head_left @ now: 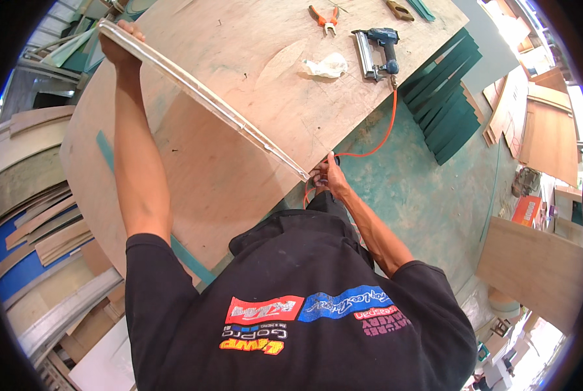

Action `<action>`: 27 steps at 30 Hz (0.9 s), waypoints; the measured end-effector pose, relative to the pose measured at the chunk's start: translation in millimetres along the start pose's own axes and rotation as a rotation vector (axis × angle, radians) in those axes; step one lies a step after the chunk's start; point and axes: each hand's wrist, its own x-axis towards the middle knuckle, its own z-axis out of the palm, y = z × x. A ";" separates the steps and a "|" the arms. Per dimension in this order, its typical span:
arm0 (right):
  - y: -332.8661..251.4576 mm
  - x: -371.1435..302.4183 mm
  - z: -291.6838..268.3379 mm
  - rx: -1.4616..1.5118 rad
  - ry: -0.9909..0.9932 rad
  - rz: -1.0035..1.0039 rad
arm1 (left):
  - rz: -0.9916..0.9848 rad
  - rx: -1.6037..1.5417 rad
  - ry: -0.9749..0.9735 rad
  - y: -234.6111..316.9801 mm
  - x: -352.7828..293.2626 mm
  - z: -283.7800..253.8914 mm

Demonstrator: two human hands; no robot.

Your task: The person cleans a curved wooden panel by hand and with a cloth after applying green edging strips, then removes wood dust from the floor.

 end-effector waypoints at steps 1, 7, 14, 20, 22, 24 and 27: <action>-2.9 -0.3 0.5 -0.060 0.062 0.014 | -0.023 0.004 -0.068 2.4 -3.9 -8.4; -8.3 -6.2 -6.8 -0.271 0.120 -0.083 | 0.000 -0.077 -0.147 11.9 -8.5 -33.6; -1.1 -14.1 -31.3 0.086 0.084 -0.021 | 0.027 -0.065 -0.152 21.8 -22.5 -43.0; -7.9 -9.8 -28.0 0.147 0.070 -0.059 | 0.019 -0.035 0.008 31.0 -49.8 -11.4; -13.9 -5.3 -20.1 0.190 0.076 -0.061 | 0.011 0.031 -0.021 36.7 -58.2 -9.0; -16.1 4.5 -3.6 0.262 0.092 -0.035 | 0.022 0.029 -0.014 47.2 -61.8 -12.5; -14.9 15.6 16.2 0.474 0.081 -0.048 | 0.013 0.001 0.103 47.8 -64.8 -12.0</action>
